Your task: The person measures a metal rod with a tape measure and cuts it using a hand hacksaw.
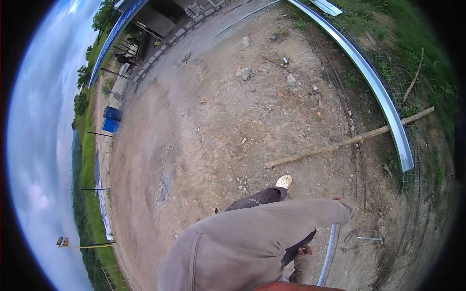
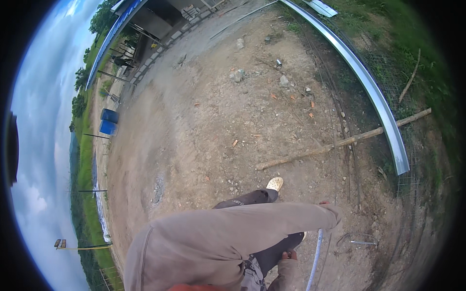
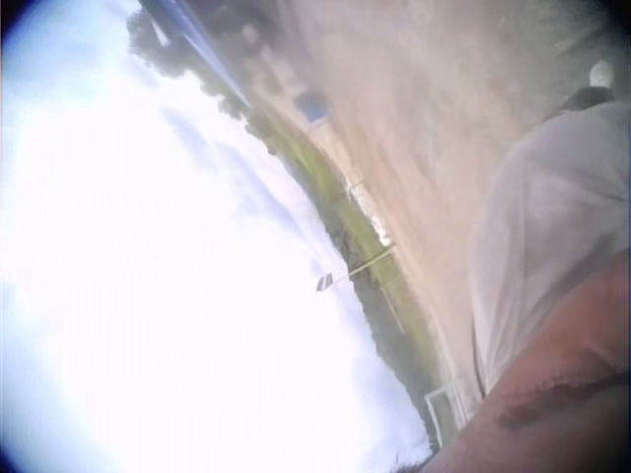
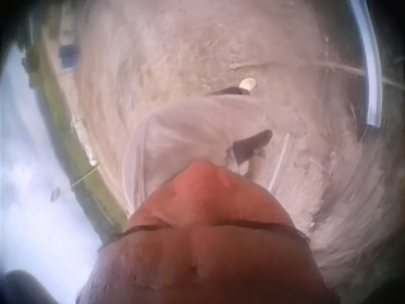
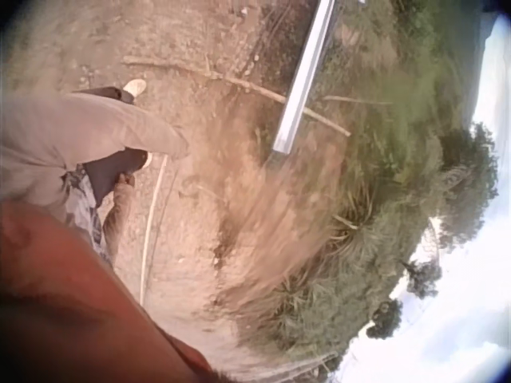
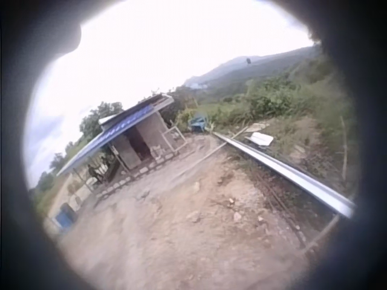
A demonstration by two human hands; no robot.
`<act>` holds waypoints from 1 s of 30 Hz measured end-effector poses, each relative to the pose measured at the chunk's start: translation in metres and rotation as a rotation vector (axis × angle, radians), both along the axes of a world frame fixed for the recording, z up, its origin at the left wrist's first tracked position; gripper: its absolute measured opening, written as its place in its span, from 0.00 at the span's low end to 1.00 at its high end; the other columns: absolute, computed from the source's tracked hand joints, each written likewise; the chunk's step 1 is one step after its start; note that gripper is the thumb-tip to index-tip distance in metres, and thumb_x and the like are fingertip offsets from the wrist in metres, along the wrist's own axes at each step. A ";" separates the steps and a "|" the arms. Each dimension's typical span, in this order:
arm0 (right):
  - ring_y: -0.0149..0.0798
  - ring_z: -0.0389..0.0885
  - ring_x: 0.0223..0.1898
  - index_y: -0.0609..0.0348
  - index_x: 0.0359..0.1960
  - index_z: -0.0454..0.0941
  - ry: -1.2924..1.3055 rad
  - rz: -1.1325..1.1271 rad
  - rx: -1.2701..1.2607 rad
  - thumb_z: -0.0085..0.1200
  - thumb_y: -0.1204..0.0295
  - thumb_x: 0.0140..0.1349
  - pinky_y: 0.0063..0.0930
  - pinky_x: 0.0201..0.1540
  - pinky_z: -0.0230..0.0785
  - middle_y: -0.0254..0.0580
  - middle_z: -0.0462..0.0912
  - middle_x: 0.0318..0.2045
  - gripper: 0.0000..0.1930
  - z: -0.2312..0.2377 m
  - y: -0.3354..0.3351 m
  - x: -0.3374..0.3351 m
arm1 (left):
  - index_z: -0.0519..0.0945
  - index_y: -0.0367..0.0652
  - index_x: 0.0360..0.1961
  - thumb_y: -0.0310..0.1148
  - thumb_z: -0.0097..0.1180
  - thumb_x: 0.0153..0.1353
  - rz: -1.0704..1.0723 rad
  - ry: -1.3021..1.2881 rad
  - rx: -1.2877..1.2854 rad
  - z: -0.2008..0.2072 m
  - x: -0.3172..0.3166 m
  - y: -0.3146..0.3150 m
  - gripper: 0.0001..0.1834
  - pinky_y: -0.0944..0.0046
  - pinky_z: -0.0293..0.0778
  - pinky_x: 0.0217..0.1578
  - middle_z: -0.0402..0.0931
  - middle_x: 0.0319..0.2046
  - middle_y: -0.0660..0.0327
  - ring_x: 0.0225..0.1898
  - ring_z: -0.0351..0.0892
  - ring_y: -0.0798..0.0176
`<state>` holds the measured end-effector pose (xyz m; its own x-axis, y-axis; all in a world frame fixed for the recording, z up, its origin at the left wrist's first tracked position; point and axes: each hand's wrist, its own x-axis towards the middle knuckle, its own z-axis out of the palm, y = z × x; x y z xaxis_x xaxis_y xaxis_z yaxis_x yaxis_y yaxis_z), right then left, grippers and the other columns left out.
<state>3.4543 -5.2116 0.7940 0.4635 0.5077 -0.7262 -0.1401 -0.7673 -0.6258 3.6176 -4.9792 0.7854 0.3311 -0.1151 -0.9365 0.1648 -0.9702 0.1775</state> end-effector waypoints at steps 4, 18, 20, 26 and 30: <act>0.32 0.70 0.24 0.58 0.43 0.70 -0.032 -0.016 -0.023 0.51 0.63 0.53 0.29 0.26 0.64 0.37 0.74 0.23 0.17 0.016 0.075 -0.010 | 0.78 0.54 0.34 0.39 0.57 0.43 -0.101 -0.003 -0.071 -0.010 0.012 0.054 0.13 0.49 0.73 0.28 0.75 0.32 0.60 0.34 0.74 0.55; 0.44 0.76 0.30 0.59 0.43 0.70 0.010 0.112 -0.160 0.49 0.67 0.54 0.36 0.34 0.67 0.46 0.76 0.28 0.16 -0.010 0.287 0.030 | 0.80 0.49 0.27 0.40 0.54 0.46 0.295 -0.348 -0.156 -0.123 -0.017 0.197 0.09 0.61 0.73 0.30 0.77 0.29 0.63 0.32 0.76 0.62; 0.48 0.75 0.35 0.58 0.44 0.70 -0.153 0.068 -0.244 0.50 0.65 0.54 0.36 0.38 0.67 0.49 0.75 0.34 0.16 -0.033 0.293 0.019 | 0.80 0.46 0.26 0.40 0.53 0.47 0.327 -0.371 -0.236 -0.118 -0.018 0.225 0.10 0.62 0.73 0.29 0.78 0.28 0.61 0.31 0.78 0.59; 0.48 0.75 0.38 0.57 0.41 0.71 -0.004 -0.086 -0.314 0.48 0.64 0.55 0.36 0.40 0.67 0.48 0.76 0.34 0.15 -0.027 0.371 0.005 | 0.80 0.46 0.34 0.34 0.49 0.48 -0.454 -0.222 -0.145 -0.171 0.001 0.305 0.13 0.60 0.73 0.37 0.77 0.36 0.54 0.37 0.78 0.55; 0.49 0.76 0.35 0.55 0.39 0.72 -0.132 -0.497 -0.327 0.48 0.64 0.54 0.37 0.37 0.67 0.48 0.78 0.31 0.13 -0.054 0.354 0.015 | 0.79 0.41 0.33 0.34 0.47 0.50 -0.369 -0.227 -0.346 -0.151 0.018 0.313 0.13 0.57 0.73 0.38 0.77 0.34 0.51 0.37 0.77 0.51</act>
<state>3.4695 -4.8577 0.7402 0.6842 -0.0322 -0.7285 -0.4682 -0.7854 -0.4050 3.6357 -4.6665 0.6342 0.3994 -0.5503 -0.7332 -0.2546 -0.8349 0.4879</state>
